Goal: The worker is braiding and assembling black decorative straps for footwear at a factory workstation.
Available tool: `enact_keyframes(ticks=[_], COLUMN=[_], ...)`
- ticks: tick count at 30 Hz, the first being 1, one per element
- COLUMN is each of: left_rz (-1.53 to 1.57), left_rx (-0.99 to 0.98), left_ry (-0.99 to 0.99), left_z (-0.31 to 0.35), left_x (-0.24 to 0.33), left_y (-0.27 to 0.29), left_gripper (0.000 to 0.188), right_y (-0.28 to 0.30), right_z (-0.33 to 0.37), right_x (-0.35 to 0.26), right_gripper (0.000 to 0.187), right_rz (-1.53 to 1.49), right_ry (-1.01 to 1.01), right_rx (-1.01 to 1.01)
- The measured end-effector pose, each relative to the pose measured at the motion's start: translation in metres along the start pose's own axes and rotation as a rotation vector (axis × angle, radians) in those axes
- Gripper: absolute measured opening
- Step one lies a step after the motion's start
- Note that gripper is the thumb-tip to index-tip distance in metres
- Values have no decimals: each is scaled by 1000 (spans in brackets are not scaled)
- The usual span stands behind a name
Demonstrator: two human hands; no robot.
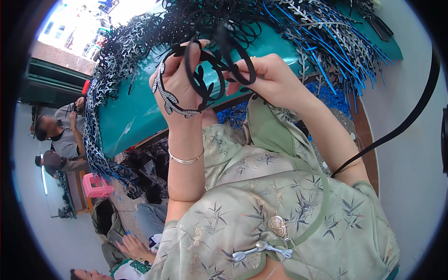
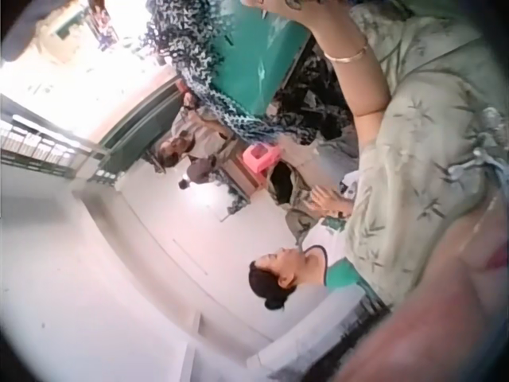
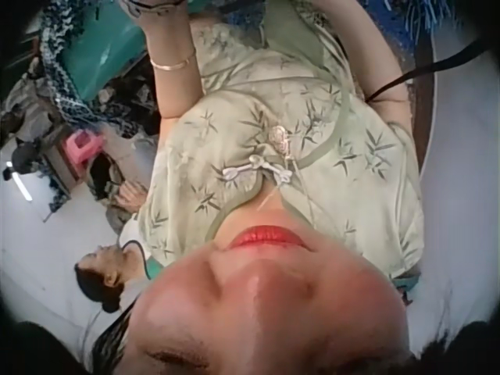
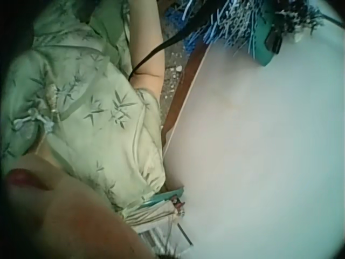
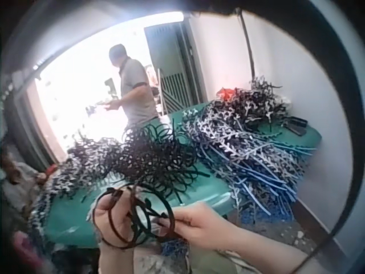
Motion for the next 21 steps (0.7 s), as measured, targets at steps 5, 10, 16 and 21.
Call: enact_keyframes(ticks=[5,10,16,21], left_rz=[2,14,-142,-32], left_rx=[66,163,201,191], left_ry=[-105,-115,-144,-106], left_z=[0,3,7,5], left_x=[-7,-5,3,-7], left_y=[4,1,-1,8], left_gripper=[13,10,10,11], right_y=[-4,-6,-8,-9], right_z=[4,6,9,9], right_x=[-10,-16,-23,-16], right_gripper=[15,16,16,24], right_rz=[164,136,166,178], right_ry=[41,59,74,31], right_rx=[40,21,31,38])
Point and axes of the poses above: each hand's wrist, its own z-axis away from the middle knuckle, its own y-axis out of the back of the hand, x = y × z, the point moved 2 cm from there along -z, towards the middle knuckle, and after that the axes turned 13 degrees about -y, right-handed, at the moved point
